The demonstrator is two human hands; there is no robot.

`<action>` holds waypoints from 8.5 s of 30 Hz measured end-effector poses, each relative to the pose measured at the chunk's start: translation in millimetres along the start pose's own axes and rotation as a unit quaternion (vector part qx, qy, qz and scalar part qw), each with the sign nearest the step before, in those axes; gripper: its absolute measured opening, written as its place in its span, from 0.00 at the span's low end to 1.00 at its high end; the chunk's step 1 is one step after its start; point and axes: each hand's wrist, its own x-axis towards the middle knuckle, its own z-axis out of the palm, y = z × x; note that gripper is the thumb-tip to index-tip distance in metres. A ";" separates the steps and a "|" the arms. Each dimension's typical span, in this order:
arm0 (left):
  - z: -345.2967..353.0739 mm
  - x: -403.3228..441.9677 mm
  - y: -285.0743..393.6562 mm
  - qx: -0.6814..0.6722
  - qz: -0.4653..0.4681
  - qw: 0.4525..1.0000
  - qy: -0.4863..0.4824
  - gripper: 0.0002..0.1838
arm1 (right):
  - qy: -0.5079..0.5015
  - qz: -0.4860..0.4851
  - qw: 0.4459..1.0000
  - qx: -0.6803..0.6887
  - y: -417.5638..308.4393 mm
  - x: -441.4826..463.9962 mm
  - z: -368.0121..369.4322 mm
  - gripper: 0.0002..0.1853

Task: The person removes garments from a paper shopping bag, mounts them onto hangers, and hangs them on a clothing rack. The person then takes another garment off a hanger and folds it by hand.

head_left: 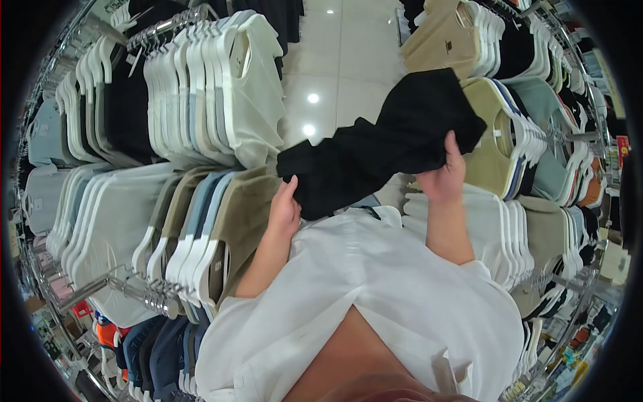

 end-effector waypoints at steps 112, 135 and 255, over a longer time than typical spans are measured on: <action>771.0 1403.8 954.9 0.333 0.518 0.559 0.555 0.12 | -0.730 0.092 0.511 -0.445 -89.9 2071.4 76.4 0.07; 932.5 1408.1 845.2 0.176 0.355 0.374 0.839 0.14 | -0.658 -0.103 0.525 -0.531 66.2 2165.8 138.4 0.18; 1042.6 1417.1 1016.2 0.534 0.333 0.502 0.593 0.23 | -0.832 0.104 0.509 -0.192 -136.9 2160.0 31.1 0.27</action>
